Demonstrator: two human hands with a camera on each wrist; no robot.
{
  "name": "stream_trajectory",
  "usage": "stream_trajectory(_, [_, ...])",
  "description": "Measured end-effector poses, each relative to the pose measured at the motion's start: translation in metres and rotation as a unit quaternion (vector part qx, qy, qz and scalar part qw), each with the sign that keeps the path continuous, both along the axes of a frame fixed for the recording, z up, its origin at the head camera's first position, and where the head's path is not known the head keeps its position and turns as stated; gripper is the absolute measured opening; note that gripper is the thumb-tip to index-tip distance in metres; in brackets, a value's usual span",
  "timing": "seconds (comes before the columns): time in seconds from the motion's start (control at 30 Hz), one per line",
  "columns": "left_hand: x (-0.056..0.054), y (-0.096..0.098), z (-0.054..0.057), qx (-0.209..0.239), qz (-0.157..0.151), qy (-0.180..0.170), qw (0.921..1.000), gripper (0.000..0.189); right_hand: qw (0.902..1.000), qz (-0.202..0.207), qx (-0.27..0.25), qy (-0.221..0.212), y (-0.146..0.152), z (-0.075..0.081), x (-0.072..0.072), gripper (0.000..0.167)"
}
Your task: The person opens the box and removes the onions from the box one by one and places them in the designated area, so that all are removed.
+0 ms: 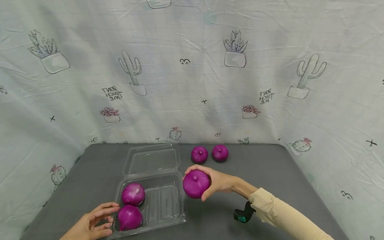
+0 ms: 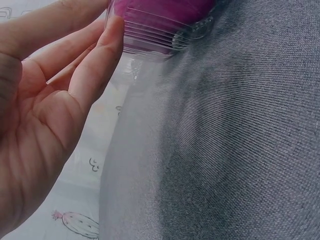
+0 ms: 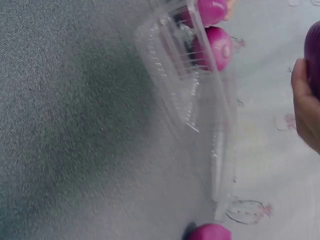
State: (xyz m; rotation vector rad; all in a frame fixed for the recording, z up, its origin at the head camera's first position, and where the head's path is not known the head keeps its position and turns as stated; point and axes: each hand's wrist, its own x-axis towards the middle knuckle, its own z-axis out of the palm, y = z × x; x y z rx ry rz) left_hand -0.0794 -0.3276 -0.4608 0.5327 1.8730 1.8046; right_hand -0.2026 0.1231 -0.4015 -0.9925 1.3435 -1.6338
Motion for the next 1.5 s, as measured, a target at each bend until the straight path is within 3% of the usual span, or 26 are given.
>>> stream_trajectory(0.27, [-0.001, -0.001, 0.001, 0.002, 0.000, -0.046, 0.9989, 0.045, 0.9955, -0.068, 0.018, 0.064, 0.027, 0.004, 0.014, 0.064])
stream_trajectory(0.47, [-0.004, -0.001, -0.001, -0.027, 0.004, 0.014, 0.9995, 0.044, 0.9862, -0.111, 0.031, 0.119, 0.045, 0.002, 0.026, 0.063])
stream_trajectory(0.63, [-0.009, 0.000, -0.001, -0.043, 0.004, 0.032, 0.9985, 0.045, 0.9801, -0.129, 0.040, 0.145, 0.061, -0.004, 0.036, 0.063])
stream_trajectory(0.7, [-0.010, 0.000, -0.001, -0.039, 0.001, 0.029, 0.9988, 0.046, 0.9790, -0.139, 0.050, 0.141, 0.067, -0.007, 0.039, 0.063])
stream_trajectory(0.83, [-0.012, -0.002, -0.004, 0.003, -0.016, -0.020, 0.9997, 0.049, 0.9776, -0.154, 0.066, 0.127, 0.076, -0.015, 0.042, 0.063])
stream_trajectory(0.97, [-0.015, -0.005, -0.015, 0.057, -0.054, 0.016, 0.9968, 0.057, 0.9766, -0.166, 0.083, 0.108, 0.088, -0.022, 0.039, 0.065])
stream_trajectory(1.07, [-0.019, -0.009, -0.025, 0.114, -0.099, 0.071, 0.9861, 0.062, 0.9758, -0.176, 0.086, 0.097, 0.097, -0.028, 0.032, 0.067])
stream_trajectory(1.23, [-0.024, -0.014, -0.034, 0.180, -0.154, 0.093, 0.9671, 0.064, 0.9740, -0.196, 0.076, 0.084, 0.110, -0.037, 0.022, 0.067])
stream_trajectory(1.33, [-0.025, -0.014, -0.036, 0.182, -0.150, 0.089, 0.9677, 0.063, 0.9734, -0.204, 0.069, 0.077, 0.122, -0.044, 0.019, 0.068])
stream_trajectory(1.5, [-0.025, -0.007, -0.034, 0.133, -0.104, 0.114, 0.9792, 0.069, 0.9731, -0.212, 0.066, 0.063, 0.142, -0.055, 0.014, 0.069])
